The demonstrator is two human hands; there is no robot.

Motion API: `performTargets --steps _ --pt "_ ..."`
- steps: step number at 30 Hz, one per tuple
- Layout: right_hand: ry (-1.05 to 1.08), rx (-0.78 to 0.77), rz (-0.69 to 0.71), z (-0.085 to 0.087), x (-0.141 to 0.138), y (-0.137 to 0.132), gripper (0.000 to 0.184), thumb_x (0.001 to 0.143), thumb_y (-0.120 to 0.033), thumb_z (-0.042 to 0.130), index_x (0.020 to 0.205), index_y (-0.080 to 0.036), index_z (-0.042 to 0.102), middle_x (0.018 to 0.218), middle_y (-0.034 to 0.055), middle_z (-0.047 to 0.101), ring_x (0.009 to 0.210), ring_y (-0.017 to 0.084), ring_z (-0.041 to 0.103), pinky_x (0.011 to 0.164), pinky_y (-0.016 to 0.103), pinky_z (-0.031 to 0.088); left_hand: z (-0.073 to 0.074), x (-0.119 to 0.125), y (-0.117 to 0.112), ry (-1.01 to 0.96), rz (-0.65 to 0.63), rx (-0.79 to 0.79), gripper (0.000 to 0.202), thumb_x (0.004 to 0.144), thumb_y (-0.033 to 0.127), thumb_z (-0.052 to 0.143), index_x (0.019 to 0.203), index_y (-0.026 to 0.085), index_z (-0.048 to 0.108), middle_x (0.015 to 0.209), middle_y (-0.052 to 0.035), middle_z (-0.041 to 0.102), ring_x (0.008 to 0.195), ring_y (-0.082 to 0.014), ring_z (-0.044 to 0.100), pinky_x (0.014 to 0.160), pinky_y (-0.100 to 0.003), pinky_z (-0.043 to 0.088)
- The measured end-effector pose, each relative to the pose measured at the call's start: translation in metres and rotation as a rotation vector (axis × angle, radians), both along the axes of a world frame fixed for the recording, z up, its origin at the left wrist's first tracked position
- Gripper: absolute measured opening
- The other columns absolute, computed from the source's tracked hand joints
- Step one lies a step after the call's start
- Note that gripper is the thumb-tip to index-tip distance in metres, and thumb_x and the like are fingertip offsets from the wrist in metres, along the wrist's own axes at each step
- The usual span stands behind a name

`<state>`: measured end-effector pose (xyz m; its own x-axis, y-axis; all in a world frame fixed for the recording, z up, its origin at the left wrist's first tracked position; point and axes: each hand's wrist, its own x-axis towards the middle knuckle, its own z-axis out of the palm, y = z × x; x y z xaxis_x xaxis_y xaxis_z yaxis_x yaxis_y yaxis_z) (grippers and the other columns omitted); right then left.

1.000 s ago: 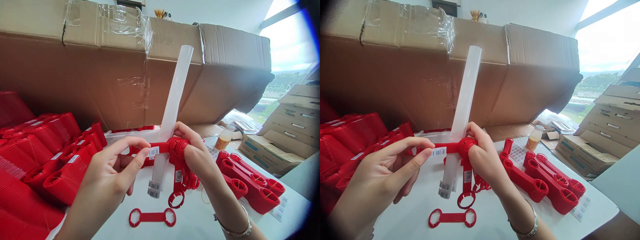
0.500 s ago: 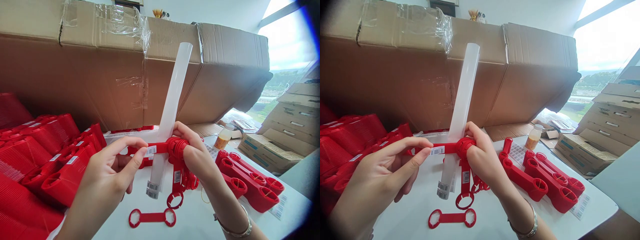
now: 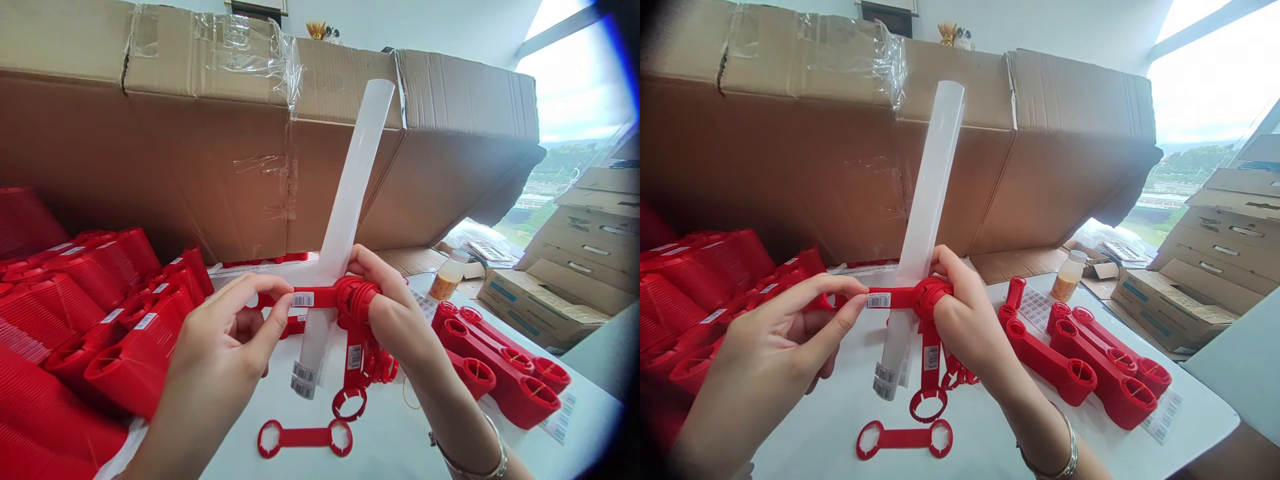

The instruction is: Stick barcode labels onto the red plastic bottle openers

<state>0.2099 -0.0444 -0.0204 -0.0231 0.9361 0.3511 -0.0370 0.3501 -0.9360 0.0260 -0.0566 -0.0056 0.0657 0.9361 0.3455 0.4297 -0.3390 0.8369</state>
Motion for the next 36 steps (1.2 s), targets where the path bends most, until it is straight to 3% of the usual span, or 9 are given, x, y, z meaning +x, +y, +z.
performTargets --steps 5,11,14,17,20,25,28,32,36 --pt "-0.012 0.036 -0.023 -0.002 -0.001 0.002 0.034 0.088 -0.008 0.052 0.110 -0.028 0.068 0.101 -0.0013 0.070 0.063 0.012 0.045 0.049 0.025 0.036 -0.010 0.003 0.010 0.091 0.075 0.078 0.018 0.094 0.046 0.064 0.097 0.028 0.064 0.087 0.0021 0.069 0.053 -0.0115 0.055 0.044 -0.024 0.041" --pt "0.046 0.035 -0.071 -0.004 -0.003 0.005 0.038 0.086 -0.007 0.051 0.111 -0.029 0.069 0.103 -0.0004 0.069 0.070 0.015 0.054 0.053 0.026 0.044 -0.034 0.004 0.037 0.154 0.321 0.340 0.046 0.088 0.057 0.067 0.116 0.025 0.048 0.131 -0.0108 0.046 0.088 -0.0224 0.065 0.067 -0.040 0.057" --pt "0.088 0.044 -0.092 -0.007 -0.009 0.004 0.038 0.084 -0.006 0.051 0.108 -0.028 0.070 0.098 -0.0006 0.068 0.070 0.013 0.054 0.055 0.025 0.043 -0.046 0.009 0.046 0.091 0.269 0.470 0.062 0.089 0.055 0.066 0.133 0.025 0.035 0.148 -0.0175 0.028 0.128 -0.0337 0.052 0.083 -0.050 0.060" --pt "0.099 0.064 -0.075 -0.010 -0.016 0.003 0.038 0.083 -0.006 0.054 0.110 -0.026 0.070 0.095 -0.0001 0.068 0.068 0.013 0.051 0.053 0.024 0.041 -0.050 0.015 0.044 0.039 0.227 0.482 0.079 0.085 0.054 0.071 0.141 0.025 0.024 0.152 -0.0190 0.023 0.143 -0.0351 0.038 0.107 -0.057 0.050" --pt "0.113 0.074 -0.068 -0.012 -0.019 0.004 0.037 0.084 -0.009 0.056 0.114 -0.026 0.070 0.099 0.0016 0.069 0.069 0.014 0.053 0.054 0.025 0.043 -0.047 0.016 0.037 -0.020 0.193 0.375 0.078 0.085 0.057 0.071 0.139 0.025 0.026 0.148 -0.0181 0.032 0.137 -0.0349 0.045 0.108 -0.056 0.048" --pt "0.150 0.042 -0.061 -0.009 -0.015 0.007 0.037 0.082 -0.008 0.056 0.111 -0.026 0.070 0.100 0.0023 0.071 0.071 0.016 0.061 0.057 0.027 0.052 -0.037 0.008 0.033 -0.128 0.133 0.264 0.037 0.100 0.051 0.054 0.123 0.028 0.037 0.119 -0.0061 0.053 0.102 -0.0216 0.062 0.085 -0.038 0.056" --pt "0.151 0.052 -0.066 -0.008 -0.009 0.010 0.038 0.079 -0.006 0.055 0.108 -0.025 0.071 0.099 0.0025 0.072 0.077 0.018 0.066 0.059 0.028 0.055 -0.026 -0.003 0.035 -0.209 0.111 0.070 0.034 0.096 0.055 0.059 0.112 0.029 0.043 0.109 -0.0008 0.060 0.091 -0.0176 0.063 0.071 -0.029 0.053" --pt "0.126 0.046 -0.068 -0.007 0.001 0.017 0.034 0.079 -0.007 0.058 0.104 -0.025 0.070 0.095 0.0012 0.073 0.077 0.018 0.066 0.061 0.027 0.056 -0.007 -0.019 0.033 -0.356 -0.064 -0.229 0.044 0.083 0.057 0.076 0.105 0.028 0.051 0.096 0.0022 0.068 0.081 -0.0155 0.064 0.063 -0.022 0.050" --pt "0.147 0.026 -0.105 -0.003 0.011 0.024 0.024 0.075 -0.007 0.061 0.093 -0.022 0.069 0.086 -0.0001 0.072 0.070 0.014 0.063 0.058 0.024 0.052 0.006 -0.029 0.027 -0.555 -0.352 -0.339 0.025 0.087 0.044 0.076 0.096 0.025 0.062 0.084 0.0004 0.065 0.079 -0.0143 0.062 0.067 -0.019 0.054"
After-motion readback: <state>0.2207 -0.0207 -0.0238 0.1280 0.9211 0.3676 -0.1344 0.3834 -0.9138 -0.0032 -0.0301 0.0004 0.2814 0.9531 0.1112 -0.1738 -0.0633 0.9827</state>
